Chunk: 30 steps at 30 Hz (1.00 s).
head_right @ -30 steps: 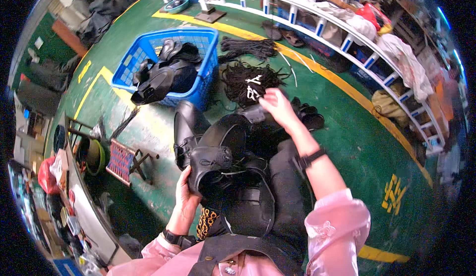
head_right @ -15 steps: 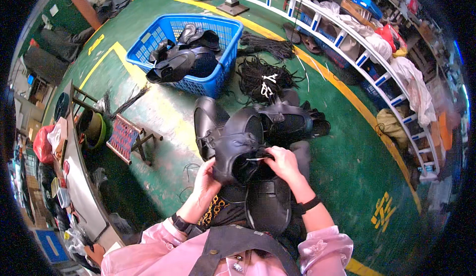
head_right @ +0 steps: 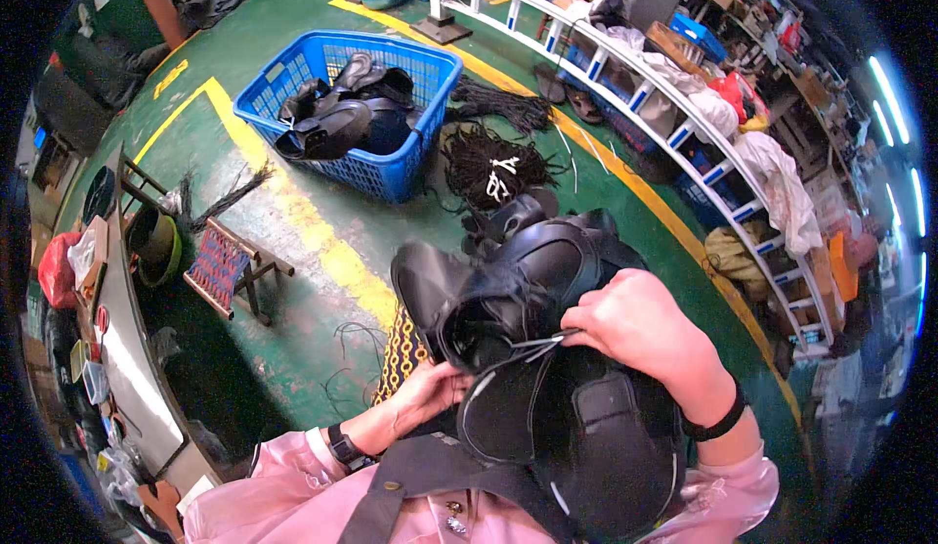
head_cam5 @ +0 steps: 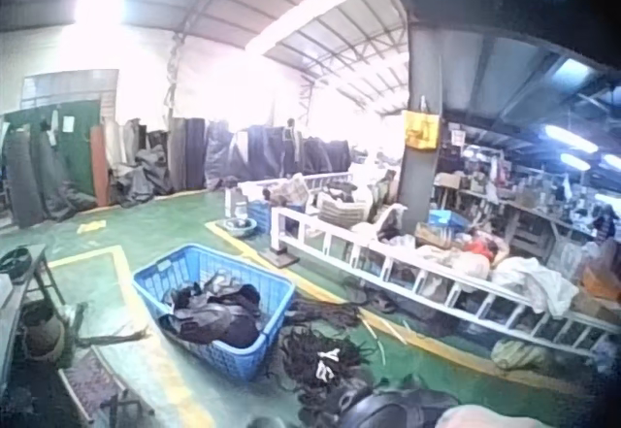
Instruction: Thread laces through the eyelets of black leather shoe uppers.
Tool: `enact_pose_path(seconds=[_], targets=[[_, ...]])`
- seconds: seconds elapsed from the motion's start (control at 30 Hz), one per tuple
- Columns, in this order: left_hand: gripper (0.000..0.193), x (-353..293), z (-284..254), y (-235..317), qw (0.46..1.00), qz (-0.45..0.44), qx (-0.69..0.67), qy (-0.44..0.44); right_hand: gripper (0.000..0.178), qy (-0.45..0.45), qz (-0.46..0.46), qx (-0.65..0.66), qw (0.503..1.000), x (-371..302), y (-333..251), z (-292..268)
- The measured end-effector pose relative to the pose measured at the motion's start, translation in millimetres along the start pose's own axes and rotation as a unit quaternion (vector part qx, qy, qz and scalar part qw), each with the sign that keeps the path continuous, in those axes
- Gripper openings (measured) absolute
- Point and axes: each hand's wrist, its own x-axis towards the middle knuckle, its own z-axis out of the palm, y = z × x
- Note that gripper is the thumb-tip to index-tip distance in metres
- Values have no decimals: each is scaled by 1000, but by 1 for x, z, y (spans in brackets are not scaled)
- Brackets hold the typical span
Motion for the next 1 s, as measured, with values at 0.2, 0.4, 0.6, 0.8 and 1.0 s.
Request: enact_pose_path(seconds=[0.2, 0.4, 0.6, 0.8, 1.0], targets=[[27, -16, -24, -2, 937, -220, 264, 67, 17, -51, -14, 51, 997, -27, -17, 131], [28, -60, 2, 56, 425, 34, 904, 6, 16, -53, -9, 6, 999, 2, -43, 204], [11, -61, 86, 78, 445, 375, 813, 11, 11, -32, 0, 47, 998, 0, -38, 193], [27, 24, 77, 51, 313, 359, 877, -60, 9, -9, -19, 14, 1000, 5, -26, 168], [13, 41, 18, 68, 582, 363, 727, 7, 7, 18, -23, -1, 1000, -6, -1, 103]])
